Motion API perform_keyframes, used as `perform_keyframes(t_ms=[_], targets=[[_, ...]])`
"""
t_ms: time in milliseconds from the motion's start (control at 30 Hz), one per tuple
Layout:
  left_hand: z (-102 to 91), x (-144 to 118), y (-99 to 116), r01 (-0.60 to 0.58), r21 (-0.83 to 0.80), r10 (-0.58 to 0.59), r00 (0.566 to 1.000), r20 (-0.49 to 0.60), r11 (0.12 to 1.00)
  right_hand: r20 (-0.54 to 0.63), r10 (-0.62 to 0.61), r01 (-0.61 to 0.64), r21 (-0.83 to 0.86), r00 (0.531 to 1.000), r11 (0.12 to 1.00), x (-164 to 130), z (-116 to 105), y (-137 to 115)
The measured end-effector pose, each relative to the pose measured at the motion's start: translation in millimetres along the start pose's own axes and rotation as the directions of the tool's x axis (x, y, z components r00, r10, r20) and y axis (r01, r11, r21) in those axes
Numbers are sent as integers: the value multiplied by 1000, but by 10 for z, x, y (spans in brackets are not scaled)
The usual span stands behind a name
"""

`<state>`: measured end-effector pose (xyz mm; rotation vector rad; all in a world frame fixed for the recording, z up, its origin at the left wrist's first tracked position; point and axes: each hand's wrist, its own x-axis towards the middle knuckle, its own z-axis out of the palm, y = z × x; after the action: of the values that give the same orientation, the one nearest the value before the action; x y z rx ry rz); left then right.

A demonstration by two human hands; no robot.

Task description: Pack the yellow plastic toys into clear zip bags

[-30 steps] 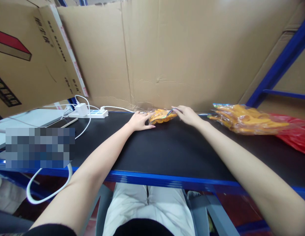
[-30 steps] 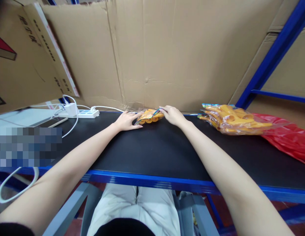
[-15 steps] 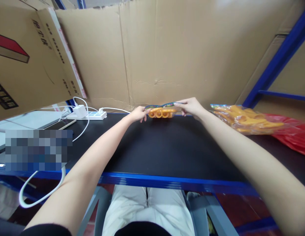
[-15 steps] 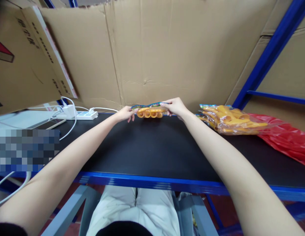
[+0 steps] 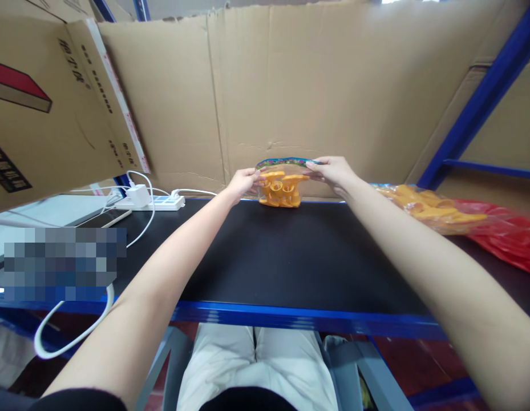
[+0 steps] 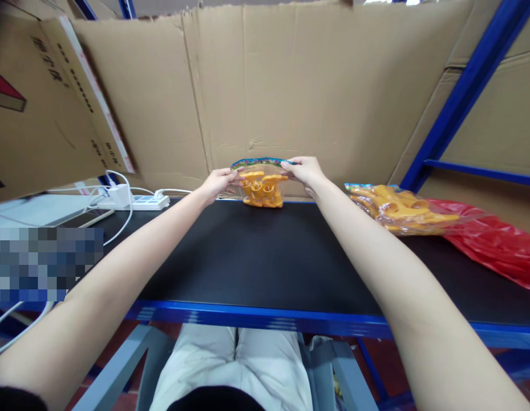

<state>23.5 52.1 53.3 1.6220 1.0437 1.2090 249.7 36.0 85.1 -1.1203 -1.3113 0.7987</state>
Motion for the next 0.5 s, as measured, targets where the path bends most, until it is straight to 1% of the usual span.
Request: perform_keyframes(t_ms=[67,100,200,267,367,433,500], targets=[[-7,4,-7,-52,-18,51,998,-36,998,-8,-4,4,-23,1000,1000,-23,17,-1],[-15,1,-15,-60,-29,59,997,-41,998,0,-1,1,-21,1000,1000,-41,28,-6],[-46,-27,-66,-51,-43,50,999,-20,998,61,5,-9,60,998,998,-101,79,-33],[-56,-61,-126,-9,2,9,999,31,1000,99,-13,2,117,995,993,-129,121,-38],[-39,-118,-221,95,96,-105,988,110,991,134,-39,22,128,990,992,-142,177,16],[-17,-146,-263,120,117,-131,988,84,986,163,-49,30,117,985,993,-140,195,95],[0,-158,-285,111,108,-115,993,30,988,203,-57,41,84,978,996,-136,195,189]])
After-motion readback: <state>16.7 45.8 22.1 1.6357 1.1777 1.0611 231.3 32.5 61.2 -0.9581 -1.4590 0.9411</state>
